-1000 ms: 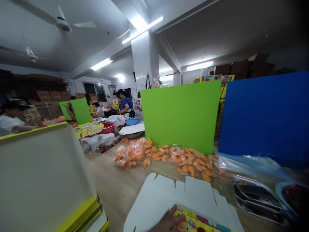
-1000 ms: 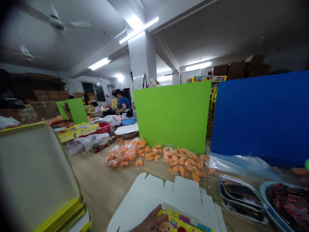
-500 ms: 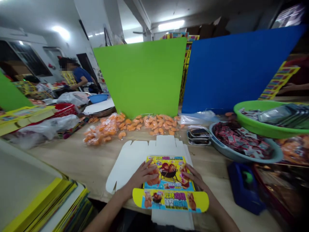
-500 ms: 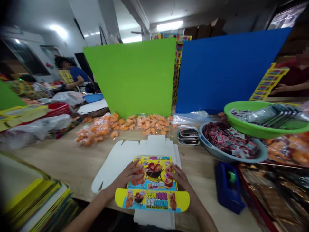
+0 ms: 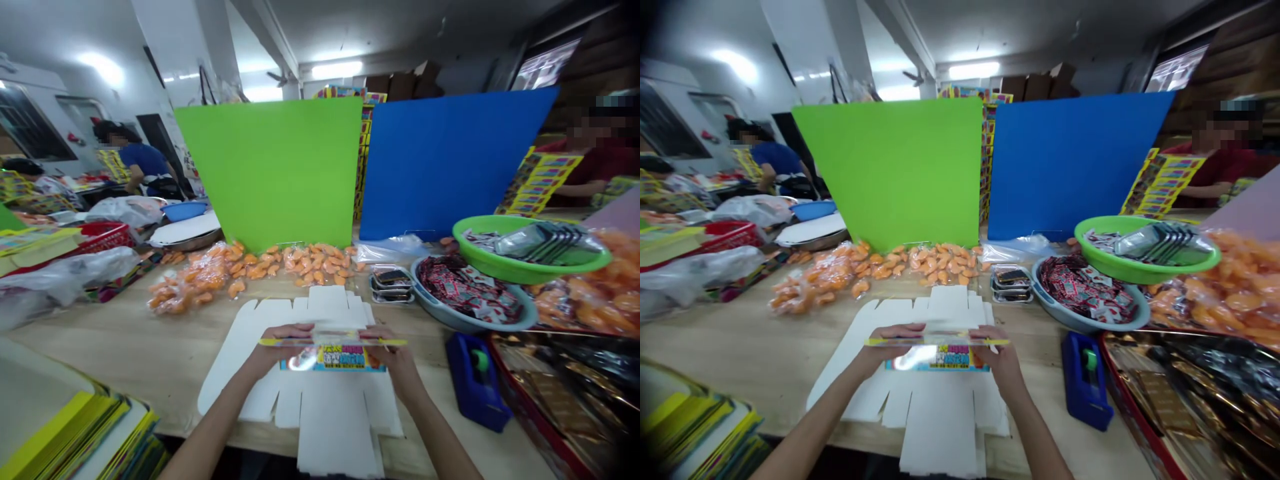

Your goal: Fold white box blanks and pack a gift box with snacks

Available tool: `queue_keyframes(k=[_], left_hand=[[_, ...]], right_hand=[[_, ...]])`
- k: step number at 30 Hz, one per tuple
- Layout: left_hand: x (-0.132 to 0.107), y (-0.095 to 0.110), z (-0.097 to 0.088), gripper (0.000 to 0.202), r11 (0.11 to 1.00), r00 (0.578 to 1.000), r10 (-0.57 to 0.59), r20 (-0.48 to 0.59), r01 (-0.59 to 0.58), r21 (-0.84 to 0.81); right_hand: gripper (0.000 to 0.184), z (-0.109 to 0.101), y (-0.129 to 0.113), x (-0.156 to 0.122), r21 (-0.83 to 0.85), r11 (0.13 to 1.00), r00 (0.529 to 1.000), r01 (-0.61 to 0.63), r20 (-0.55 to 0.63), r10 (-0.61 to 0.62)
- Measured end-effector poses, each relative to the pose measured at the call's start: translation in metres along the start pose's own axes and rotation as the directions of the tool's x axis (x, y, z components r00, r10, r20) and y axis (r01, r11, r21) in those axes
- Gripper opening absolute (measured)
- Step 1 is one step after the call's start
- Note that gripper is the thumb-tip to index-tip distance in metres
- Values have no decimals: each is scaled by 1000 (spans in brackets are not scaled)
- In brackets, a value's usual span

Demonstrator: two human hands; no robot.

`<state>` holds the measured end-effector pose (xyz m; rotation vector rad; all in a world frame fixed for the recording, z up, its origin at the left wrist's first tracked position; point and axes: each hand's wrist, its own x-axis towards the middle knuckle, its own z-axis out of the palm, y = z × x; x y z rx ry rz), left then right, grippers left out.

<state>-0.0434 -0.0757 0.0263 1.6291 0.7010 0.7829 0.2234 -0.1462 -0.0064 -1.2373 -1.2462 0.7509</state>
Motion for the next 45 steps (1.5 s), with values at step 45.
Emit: queue_keyframes(k=[45], left_hand=[[30, -33, 0, 50, 925, 950, -83, -302, -39, -378]], right_hand=[[41, -13, -8, 39, -367, 899, 967, 237, 178, -183]])
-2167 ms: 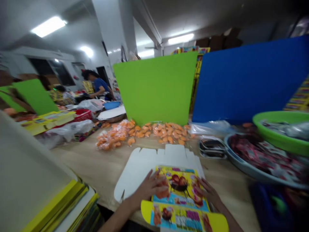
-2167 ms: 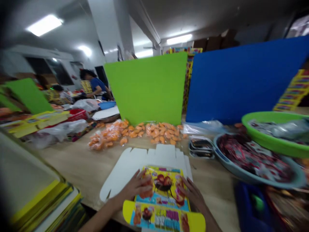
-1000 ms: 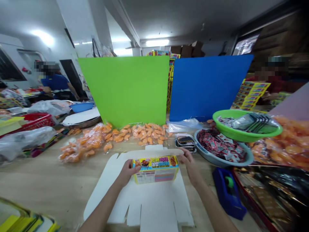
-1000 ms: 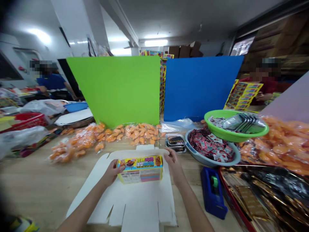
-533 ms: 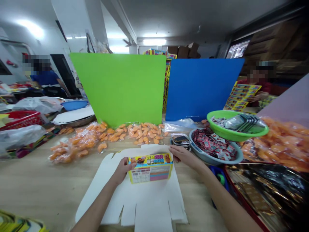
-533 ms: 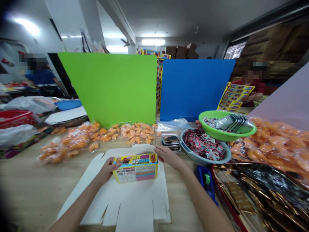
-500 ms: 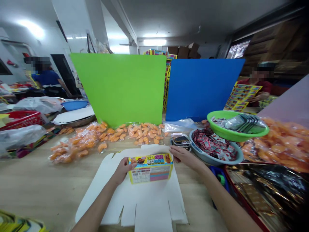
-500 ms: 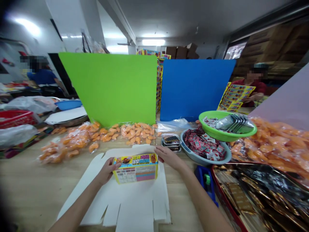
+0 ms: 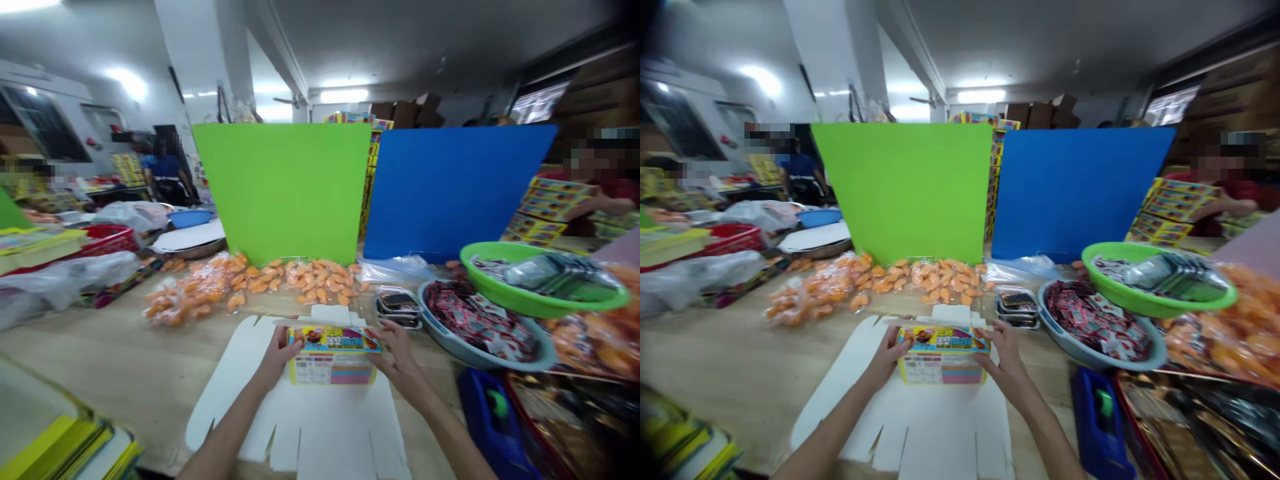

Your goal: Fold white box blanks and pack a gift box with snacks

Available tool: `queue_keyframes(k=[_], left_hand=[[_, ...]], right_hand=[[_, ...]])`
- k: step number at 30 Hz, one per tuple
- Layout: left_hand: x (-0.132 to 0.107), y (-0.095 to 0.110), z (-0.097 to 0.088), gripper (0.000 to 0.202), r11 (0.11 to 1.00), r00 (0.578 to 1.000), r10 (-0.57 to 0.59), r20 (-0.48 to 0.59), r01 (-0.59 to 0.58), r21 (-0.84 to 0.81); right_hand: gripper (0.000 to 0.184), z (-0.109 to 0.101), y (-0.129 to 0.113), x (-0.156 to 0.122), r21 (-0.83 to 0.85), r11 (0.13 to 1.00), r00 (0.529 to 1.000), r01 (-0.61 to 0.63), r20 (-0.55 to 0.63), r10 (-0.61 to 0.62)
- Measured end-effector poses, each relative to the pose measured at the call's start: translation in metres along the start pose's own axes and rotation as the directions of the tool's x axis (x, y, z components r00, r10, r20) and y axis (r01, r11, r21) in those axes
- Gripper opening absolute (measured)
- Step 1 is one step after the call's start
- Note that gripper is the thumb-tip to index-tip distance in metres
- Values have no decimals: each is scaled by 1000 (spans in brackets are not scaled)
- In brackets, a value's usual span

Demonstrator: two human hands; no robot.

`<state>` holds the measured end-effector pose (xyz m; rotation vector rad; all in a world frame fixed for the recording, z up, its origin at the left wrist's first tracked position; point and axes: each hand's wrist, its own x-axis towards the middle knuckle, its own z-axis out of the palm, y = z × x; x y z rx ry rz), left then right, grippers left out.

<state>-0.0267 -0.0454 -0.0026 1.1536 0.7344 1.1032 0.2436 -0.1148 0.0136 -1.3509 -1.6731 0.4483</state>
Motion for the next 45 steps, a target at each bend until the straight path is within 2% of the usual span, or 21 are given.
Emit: queue_keyframes(k=[2, 4, 5, 7, 8, 9, 10, 11, 15, 21, 27, 31, 32, 33, 35, 37, 38, 39, 41, 45], left_hand=[[1, 12, -6, 52, 980, 984, 170, -60, -163, 112], [4, 33, -14, 35, 875, 959, 276, -59, -226, 428], [5, 46, -16, 28, 759, 959, 282, -18, -212, 616], [8, 71, -17, 33, 403, 976, 212, 58, -141, 904], [9, 82, -14, 37, 234, 984, 166, 61, -99, 967], [9, 90, -10, 39, 113, 991, 128, 46, -61, 992], [9, 96, -4, 40, 42, 995, 102, 22, -27, 999], [9, 99, 2, 41, 13, 996, 86, -1, 0, 1000], [3, 93, 21, 47, -7, 996, 64, -66, 66, 998], [-7, 86, 23, 47, -58, 989, 110, -95, 101, 993], [-9, 83, 19, 52, -47, 995, 66, -81, 84, 995], [-20, 64, 21, 49, -45, 988, 83, -128, 132, 990], [-22, 57, 21, 46, -7, 985, 98, -141, 142, 990], [-23, 51, 22, 41, 79, 982, 126, -144, 135, 988], [-23, 40, 24, 35, 387, 967, 217, -132, 39, 921], [-19, 30, 28, 37, 697, 949, 279, -144, -97, 710], [-17, 26, 30, 36, 790, 948, 277, -157, -132, 599], [-15, 23, 32, 34, 852, 950, 256, -180, -134, 506], [-12, 17, 37, 25, 919, 953, 201, -226, -104, 380], [-12, 8, 41, 14, 942, 921, 256, -293, -170, 290]], right_hand=[[36, 3, 6, 4, 0, 999, 999, 36, -4, -36], [35, 4, 8, 9, 25, 999, 998, 39, 40, -40], [35, 4, 9, 11, 32, 999, 998, 34, 51, -36], [35, 2, 8, 13, 39, 999, 998, 19, 59, -21], [36, 1, 8, 14, 42, 999, 998, 8, 61, -11], [36, 0, 7, 14, 42, 999, 998, -1, 66, -2], [37, 0, 7, 15, 42, 999, 997, -5, 71, 2], [38, -1, 7, 15, 39, 999, 997, -6, 77, 3], [38, -1, 7, 14, 36, 999, 997, -17, 74, 14], [39, 1, 5, 11, 43, 999, 997, -22, 73, 19], [36, 1, 4, 11, 92, 995, 997, -45, 64, 39], [34, 3, 2, 7, 115, 993, 1000, 0, 30, -4], [33, 6, 1, 5, 130, 991, 1000, 11, 9, -12], [31, 10, -1, 4, 153, 988, 1000, 8, -25, -5], [27, 22, -6, 4, 242, 970, 989, -39, -127, 71], [22, 37, -11, 5, 384, 917, 949, -107, -236, 210], [21, 44, -13, 7, 459, 879, 920, -127, -278, 278], [20, 50, -13, 8, 523, 841, 892, -135, -305, 333], [19, 59, -13, 11, 595, 795, 859, -118, -340, 382], [15, 64, -11, 11, 617, 786, 849, -43, -391, 354]])
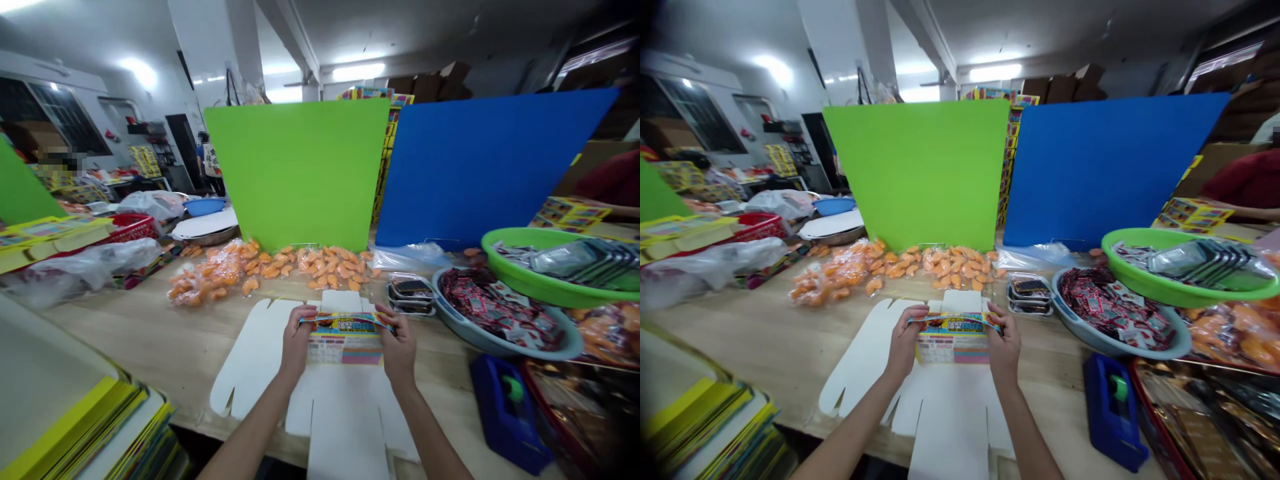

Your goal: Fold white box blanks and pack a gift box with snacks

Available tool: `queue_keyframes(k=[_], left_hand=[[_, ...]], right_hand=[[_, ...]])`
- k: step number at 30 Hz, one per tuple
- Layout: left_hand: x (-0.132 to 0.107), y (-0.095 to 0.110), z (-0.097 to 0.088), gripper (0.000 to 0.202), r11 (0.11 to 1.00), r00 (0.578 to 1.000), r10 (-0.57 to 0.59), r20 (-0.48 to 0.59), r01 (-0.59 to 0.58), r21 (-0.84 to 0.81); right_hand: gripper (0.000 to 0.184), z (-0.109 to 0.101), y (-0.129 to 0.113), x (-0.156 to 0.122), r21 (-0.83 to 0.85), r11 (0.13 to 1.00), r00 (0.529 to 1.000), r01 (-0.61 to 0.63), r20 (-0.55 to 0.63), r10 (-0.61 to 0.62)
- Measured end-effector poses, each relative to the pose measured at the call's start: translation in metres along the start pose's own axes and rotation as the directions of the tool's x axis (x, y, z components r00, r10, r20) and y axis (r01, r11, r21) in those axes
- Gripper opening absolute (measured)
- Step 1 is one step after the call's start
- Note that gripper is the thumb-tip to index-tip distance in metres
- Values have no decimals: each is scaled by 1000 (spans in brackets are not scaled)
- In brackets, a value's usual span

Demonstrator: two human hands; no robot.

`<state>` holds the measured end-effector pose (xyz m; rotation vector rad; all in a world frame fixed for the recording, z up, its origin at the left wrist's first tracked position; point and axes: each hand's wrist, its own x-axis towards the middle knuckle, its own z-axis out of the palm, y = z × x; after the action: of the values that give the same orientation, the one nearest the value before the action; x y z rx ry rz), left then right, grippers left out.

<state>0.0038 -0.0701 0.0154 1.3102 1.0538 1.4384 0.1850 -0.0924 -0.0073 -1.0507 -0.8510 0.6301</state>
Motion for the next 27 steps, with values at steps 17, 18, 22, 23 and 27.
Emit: queue_keyframes(k=[17, 18, 22, 23, 27], left_hand=[[22, -10, -53, 34, 707, 719, 423, 552, -643, 294], [24, -8, -55, 36, 619, 674, 444, 590, -707, 342], [24, -6, -55, 42, 433, 590, 463, 662, -802, 412], [22, -6, -54, 42, 434, 584, 488, 648, -807, 401], [23, -4, -57, 41, 420, 541, 546, 640, -837, 349]], right_hand=[[29, -53, -22, 21, -286, 881, 741, 376, 664, -101], [29, -53, -20, 21, -288, 880, 743, 378, 661, -103], [30, -54, -16, 23, -291, 882, 751, 370, 653, -99], [30, -53, -17, 22, -283, 890, 757, 358, 646, -99], [31, -47, -27, 17, -188, 930, 776, 315, 615, -138]])
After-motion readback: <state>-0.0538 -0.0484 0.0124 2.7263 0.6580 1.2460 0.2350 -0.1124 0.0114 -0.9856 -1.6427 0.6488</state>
